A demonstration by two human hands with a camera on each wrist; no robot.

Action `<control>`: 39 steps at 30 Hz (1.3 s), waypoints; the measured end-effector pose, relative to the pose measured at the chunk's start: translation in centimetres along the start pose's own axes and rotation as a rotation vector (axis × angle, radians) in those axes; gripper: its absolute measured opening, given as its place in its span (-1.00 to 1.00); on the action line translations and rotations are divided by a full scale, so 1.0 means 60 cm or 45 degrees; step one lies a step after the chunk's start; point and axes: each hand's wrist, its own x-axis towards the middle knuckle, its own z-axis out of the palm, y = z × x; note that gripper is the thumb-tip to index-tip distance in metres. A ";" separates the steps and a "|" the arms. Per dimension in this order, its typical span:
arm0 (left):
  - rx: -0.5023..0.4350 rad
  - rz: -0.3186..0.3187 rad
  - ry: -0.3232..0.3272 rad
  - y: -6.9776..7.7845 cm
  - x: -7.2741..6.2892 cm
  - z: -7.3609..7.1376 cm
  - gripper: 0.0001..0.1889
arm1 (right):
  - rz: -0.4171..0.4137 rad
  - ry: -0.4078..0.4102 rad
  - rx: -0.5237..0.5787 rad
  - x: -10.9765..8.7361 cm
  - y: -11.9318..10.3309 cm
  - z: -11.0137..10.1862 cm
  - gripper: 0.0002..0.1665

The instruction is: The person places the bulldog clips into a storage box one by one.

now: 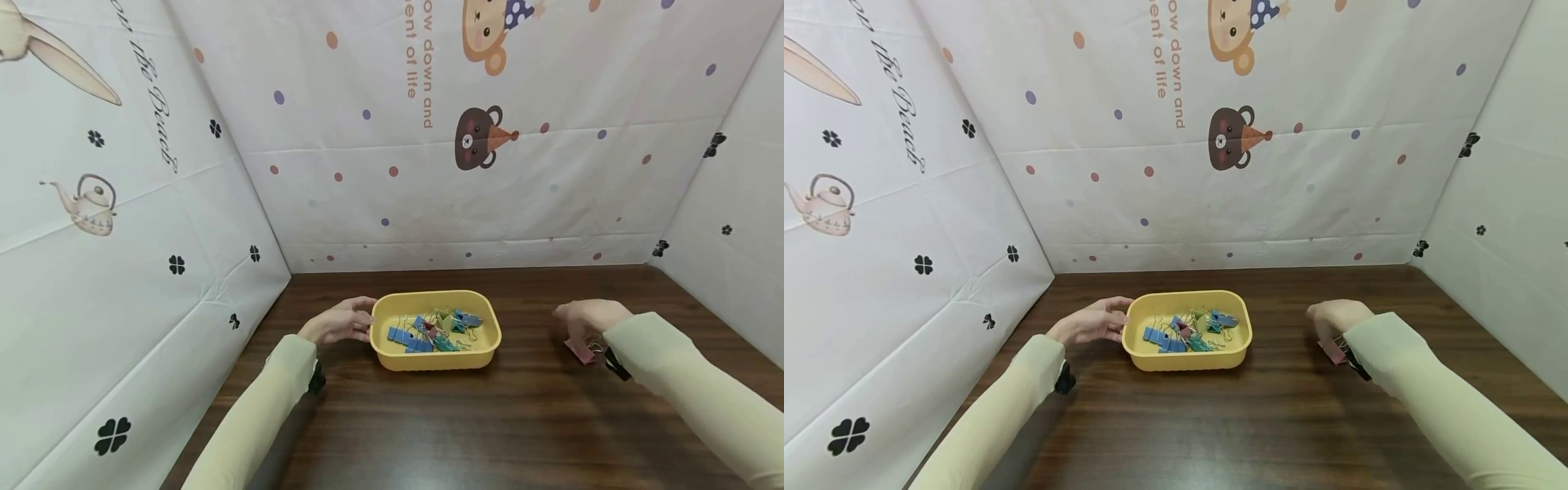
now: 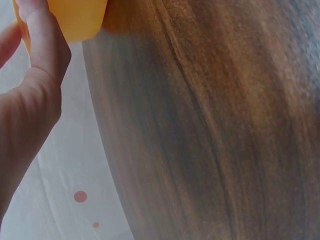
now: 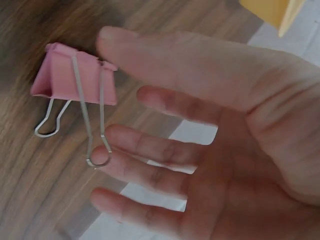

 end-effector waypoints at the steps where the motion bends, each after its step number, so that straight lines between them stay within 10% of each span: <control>1: 0.006 0.003 0.000 0.000 0.000 0.000 -0.41 | 0.005 -0.005 -0.031 0.003 0.001 0.001 0.20; 13: -0.004 0.008 0.007 0.002 0.001 0.002 -0.42 | -0.019 0.051 -0.579 0.035 0.012 0.022 0.16; 18: 0.001 0.005 0.010 0.003 0.000 0.001 -0.41 | -0.100 0.082 -0.544 0.036 0.023 0.022 0.04; 28: 0.000 0.006 -0.010 0.001 0.003 -0.001 -0.43 | -0.238 0.186 -0.279 0.051 0.058 0.014 -0.85; 39: 0.001 0.014 -0.038 -0.002 0.003 -0.003 -0.40 | -0.308 0.310 -0.294 0.062 0.064 0.008 -0.60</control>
